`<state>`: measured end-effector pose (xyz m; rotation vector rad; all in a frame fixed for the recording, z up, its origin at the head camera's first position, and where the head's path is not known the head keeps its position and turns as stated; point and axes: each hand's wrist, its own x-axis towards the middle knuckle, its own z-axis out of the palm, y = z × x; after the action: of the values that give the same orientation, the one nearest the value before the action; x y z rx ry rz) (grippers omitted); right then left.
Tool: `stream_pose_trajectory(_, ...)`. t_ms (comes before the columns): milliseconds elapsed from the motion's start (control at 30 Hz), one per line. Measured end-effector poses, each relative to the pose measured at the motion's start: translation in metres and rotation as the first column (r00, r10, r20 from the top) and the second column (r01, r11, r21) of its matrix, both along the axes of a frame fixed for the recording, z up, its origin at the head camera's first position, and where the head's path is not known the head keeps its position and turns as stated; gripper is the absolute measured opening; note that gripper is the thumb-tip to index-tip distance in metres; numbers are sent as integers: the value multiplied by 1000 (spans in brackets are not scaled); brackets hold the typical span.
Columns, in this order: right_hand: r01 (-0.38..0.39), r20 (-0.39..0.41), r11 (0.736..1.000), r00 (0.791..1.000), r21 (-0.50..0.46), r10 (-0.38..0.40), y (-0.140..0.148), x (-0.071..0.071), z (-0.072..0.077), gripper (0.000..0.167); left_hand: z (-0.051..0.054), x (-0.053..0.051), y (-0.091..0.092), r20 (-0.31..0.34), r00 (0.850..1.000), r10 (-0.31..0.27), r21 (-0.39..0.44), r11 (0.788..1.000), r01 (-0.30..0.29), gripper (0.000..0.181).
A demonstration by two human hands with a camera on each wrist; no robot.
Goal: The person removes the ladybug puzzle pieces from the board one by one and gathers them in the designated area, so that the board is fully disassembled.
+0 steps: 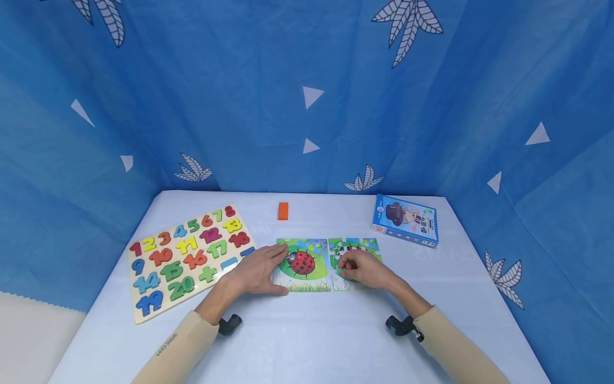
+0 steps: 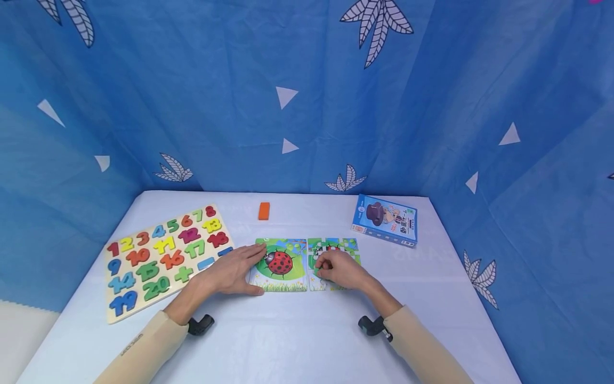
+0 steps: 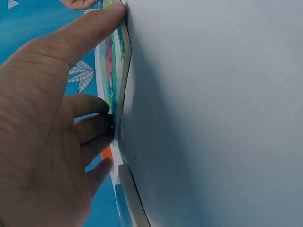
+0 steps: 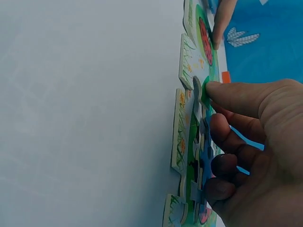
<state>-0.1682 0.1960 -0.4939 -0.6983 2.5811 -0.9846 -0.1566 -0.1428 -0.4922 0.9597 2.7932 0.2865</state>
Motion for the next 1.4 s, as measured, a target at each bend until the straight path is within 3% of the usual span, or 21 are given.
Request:
stream_pose_trajectory(800, -7, -113, 995, 993, 96, 18, -1, 0, -7, 10, 0, -1, 2, -3, 1000, 2, -4, 1000, -2, 103)
stream_pose_trajectory(1400, -16, -114, 994, 993, 109, 29, -2, 1, -3, 8, -3, -2, 3, -2, 1000, -9, 0, 1000, 9, 103)
